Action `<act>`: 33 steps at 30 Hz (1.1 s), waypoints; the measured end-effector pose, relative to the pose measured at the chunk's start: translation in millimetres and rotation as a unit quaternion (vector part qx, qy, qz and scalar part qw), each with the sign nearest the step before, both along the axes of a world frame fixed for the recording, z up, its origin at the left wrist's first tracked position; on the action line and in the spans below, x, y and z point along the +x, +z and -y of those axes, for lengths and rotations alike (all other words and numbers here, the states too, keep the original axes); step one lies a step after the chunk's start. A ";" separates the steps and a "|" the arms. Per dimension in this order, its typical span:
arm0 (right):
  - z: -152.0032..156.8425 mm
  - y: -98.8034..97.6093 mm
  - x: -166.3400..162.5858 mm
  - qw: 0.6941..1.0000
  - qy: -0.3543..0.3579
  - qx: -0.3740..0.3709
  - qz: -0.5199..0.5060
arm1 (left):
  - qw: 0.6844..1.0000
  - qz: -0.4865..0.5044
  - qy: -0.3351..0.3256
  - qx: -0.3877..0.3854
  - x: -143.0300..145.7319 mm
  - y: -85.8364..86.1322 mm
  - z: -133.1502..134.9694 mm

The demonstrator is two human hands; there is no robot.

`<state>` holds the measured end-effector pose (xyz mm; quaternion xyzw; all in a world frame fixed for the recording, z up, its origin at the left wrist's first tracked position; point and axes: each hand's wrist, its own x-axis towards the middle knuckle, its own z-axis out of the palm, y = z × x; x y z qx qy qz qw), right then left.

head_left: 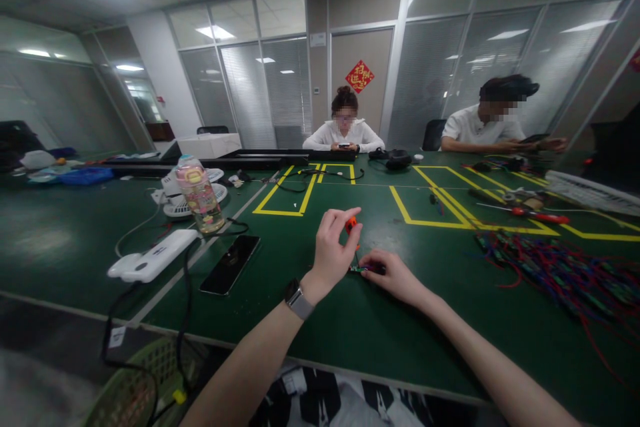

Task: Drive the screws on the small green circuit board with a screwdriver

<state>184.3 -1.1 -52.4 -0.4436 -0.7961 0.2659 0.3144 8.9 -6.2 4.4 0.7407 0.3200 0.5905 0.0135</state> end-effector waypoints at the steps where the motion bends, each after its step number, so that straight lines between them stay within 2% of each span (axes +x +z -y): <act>1: -0.1 -0.2 -0.1 1.000 0.000 0.001 0.001 | 1.000 -0.003 0.004 0.000 -0.1 0.1 0.3; 7: -1.8 -2.4 0.2 1.000 0.002 0.002 0.003 | 1.000 -0.007 -0.025 -0.009 0.8 -0.6 0.8; 12: -1.2 -1.9 1.2 1.000 0.003 0.000 0.001 | 1.000 -0.002 0.023 0.008 0.6 -1.4 -0.4; 17: 0.8 0.7 0.6 1.000 -0.001 -0.001 0.005 | 1.000 -0.014 -0.017 -0.002 0.4 -0.3 0.6; 22: 1.3 1.5 0.0 1.000 -0.001 0.001 0.007 | 1.000 -0.004 0.025 0.012 -0.4 -0.9 0.2; 27: 0.8 1.2 0.3 1.000 -0.002 0.003 0.008 | 1.000 -0.007 -0.021 -0.009 -0.7 -0.4 0.6; 33: -0.6 -1.7 0.9 1.000 -0.002 0.004 0.008 | 1.000 -0.004 0.018 -0.009 -1.1 -1.5 -1.4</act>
